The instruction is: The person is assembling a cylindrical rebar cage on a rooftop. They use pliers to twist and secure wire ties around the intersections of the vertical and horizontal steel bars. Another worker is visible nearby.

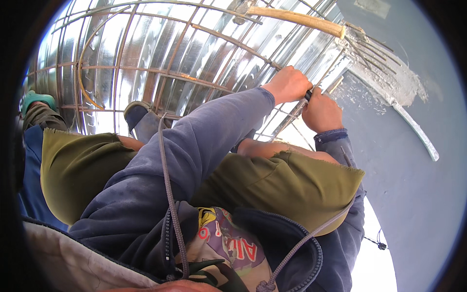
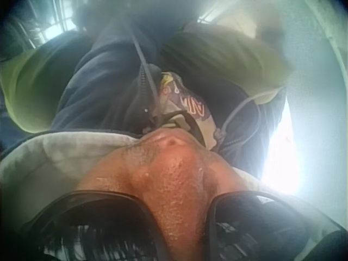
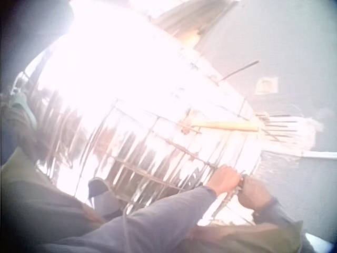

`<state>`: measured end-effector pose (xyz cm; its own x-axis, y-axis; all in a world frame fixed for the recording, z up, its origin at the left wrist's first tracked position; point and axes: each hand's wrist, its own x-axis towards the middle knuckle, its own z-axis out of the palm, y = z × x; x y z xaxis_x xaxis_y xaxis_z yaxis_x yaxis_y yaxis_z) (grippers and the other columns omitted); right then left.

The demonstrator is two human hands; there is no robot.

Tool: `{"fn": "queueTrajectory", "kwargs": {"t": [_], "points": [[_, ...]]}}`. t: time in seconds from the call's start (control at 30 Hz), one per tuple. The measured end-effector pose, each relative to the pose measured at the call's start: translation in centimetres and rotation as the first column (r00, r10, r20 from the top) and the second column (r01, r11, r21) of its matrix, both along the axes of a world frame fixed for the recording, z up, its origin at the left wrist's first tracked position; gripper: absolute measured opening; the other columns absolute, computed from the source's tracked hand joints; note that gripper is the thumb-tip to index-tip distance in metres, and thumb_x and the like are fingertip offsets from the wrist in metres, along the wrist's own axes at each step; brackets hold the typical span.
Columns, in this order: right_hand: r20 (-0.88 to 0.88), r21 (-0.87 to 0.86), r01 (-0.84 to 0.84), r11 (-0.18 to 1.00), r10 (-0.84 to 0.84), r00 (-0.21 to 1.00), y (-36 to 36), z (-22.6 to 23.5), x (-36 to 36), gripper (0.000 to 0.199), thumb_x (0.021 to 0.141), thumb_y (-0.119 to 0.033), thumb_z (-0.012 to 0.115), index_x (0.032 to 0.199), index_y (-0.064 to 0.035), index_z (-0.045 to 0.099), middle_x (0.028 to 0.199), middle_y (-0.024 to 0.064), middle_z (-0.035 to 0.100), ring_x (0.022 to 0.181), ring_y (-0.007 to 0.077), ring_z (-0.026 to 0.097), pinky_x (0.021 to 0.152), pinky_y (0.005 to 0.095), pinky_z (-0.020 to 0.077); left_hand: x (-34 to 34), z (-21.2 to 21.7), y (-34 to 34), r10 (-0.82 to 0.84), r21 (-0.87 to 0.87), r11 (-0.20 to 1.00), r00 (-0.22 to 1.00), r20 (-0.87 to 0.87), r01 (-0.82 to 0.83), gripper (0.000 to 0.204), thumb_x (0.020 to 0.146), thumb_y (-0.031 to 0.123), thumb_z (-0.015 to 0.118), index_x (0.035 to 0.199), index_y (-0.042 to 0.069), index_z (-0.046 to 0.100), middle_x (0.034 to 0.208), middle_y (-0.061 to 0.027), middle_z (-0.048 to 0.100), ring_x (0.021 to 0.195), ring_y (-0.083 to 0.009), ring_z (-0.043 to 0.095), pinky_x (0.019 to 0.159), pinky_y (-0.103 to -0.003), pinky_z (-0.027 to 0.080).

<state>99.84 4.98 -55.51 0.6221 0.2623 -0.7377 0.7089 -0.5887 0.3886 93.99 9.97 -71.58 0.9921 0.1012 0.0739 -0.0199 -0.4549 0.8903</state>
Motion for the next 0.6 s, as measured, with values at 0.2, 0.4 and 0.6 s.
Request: {"fn": "queueTrajectory", "kwargs": {"t": [0.2, 0.4, 0.6], "points": [[-0.045, -0.1, 0.028, 0.995, -0.032, 0.998, -2.1, -0.9, 0.3, 0.034, 0.089, -0.03, 0.079, 0.105, -0.0004, 0.077, 0.106, 0.0214, 0.077, 0.101, 0.0409, 0.074, 0.089, 0.0494, 0.0595, 0.4, 1.1, -0.5, -0.121, 0.04, 0.992, 0.993, 0.0, 0.121, 0.013, 0.082, 0.022, 0.071, 0.08, 0.012, 0.08, 0.086, -0.0133, 0.078, 0.084, -0.0335, 0.078, 0.074, -0.044, 0.06], [-0.036, -0.093, 0.273, 0.957, -0.278, 0.96, -4.1, -4.2, 0.2, 0.04, 0.089, -0.035, 0.08, 0.109, -0.0004, 0.078, 0.107, 0.0254, 0.076, 0.106, 0.0406, 0.073, 0.09, 0.0484, 0.0583, 0.0, 1.3, 1.2, -0.274, 0.068, 0.959, 0.961, -0.03, 0.275, 0.014, 0.08, 0.021, 0.073, 0.083, 0.009, 0.081, 0.089, -0.0151, 0.079, 0.087, -0.0341, 0.078, 0.075, -0.045, 0.06], [-0.387, -0.021, 0.769, 0.639, -0.714, 0.584, -9.2, -6.0, -0.3, 0.032, 0.092, -0.027, 0.082, 0.078, -0.0051, 0.063, 0.063, 0.0062, 0.057, 0.052, 0.0233, 0.053, 0.05, 0.0395, 0.039, -1.4, 0.0, -0.3, -0.374, 0.28, 0.901, 0.921, 0.108, 0.333, 0.012, 0.079, 0.021, 0.073, 0.086, 0.012, 0.077, 0.083, -0.0083, 0.077, 0.081, -0.0292, 0.075, 0.074, -0.043, 0.056]]}}
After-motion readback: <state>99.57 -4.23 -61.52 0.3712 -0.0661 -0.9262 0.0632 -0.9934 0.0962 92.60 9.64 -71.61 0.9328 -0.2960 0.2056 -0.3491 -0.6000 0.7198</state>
